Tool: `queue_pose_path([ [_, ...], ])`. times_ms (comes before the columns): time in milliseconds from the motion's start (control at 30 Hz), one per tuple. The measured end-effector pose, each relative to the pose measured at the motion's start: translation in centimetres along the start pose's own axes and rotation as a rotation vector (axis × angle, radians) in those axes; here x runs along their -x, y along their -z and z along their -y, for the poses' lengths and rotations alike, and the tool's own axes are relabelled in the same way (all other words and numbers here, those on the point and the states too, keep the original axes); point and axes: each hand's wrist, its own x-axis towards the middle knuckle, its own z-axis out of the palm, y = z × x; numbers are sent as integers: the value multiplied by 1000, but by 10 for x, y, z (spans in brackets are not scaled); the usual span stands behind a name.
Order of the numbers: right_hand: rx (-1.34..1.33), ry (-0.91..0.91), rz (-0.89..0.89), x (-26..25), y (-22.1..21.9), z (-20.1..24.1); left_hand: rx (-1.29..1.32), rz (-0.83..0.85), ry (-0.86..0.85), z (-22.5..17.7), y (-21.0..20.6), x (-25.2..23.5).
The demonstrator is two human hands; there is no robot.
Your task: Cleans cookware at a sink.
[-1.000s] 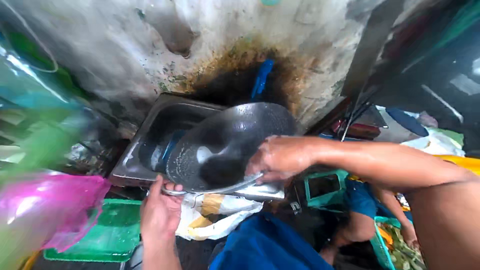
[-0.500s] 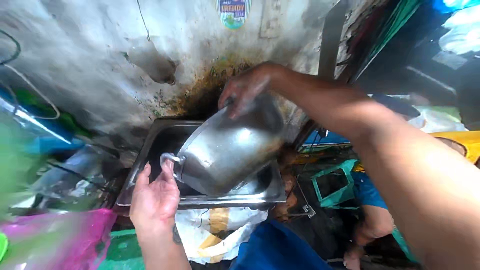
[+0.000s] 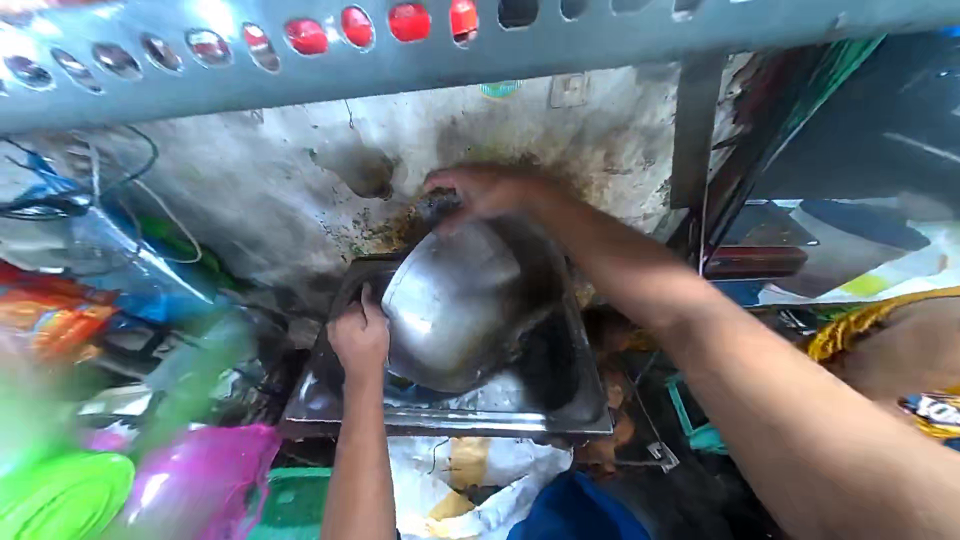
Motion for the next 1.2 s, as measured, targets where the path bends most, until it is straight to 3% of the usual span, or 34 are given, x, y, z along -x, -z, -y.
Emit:
queue_pose_path([
  [100,348,8,-485,35,-61,30,-43,-164,64,-8,-3,16],
  [133,398,-7,-552,48,-82,45,-40,-178,85,-11,-2,20],
  [300,408,147,-608,71,-151,76,15,-158,167,-10,3,28],
  [367,357,107,-572,71,-141,68,15,-161,184,-8,5,28],
  [500,281,-287,-631,71,-83,30,12,-152,227,-9,7,37],
  [533,342,-302,-634,72,-89,31,5,-143,253,-9,8,37],
  [600,468,-143,-550,74,-115,56,-1,-128,296,-9,8,29],
  [700,452,10,-456,76,-131,69,12,-105,279,-7,10,26],
  [800,281,-280,-548,80,-93,19,34,-87,259,-6,7,24],
  [867,237,-453,-615,77,-88,8,19,-106,279,0,4,23],
  [900,319,-428,-614,76,-98,21,20,-119,287,3,2,20],
  [967,439,-213,-512,72,-121,58,63,-125,302,12,-1,18],
  [1033,425,-53,-446,68,-127,69,146,-115,291,31,2,22],
  [1067,363,-72,-454,70,-120,59,189,-111,281,39,3,26],
  [1167,156,-362,-589,75,-92,5,275,-110,296,52,5,38],
  [1200,171,-413,-585,75,-91,7,275,-116,298,55,5,41],
])
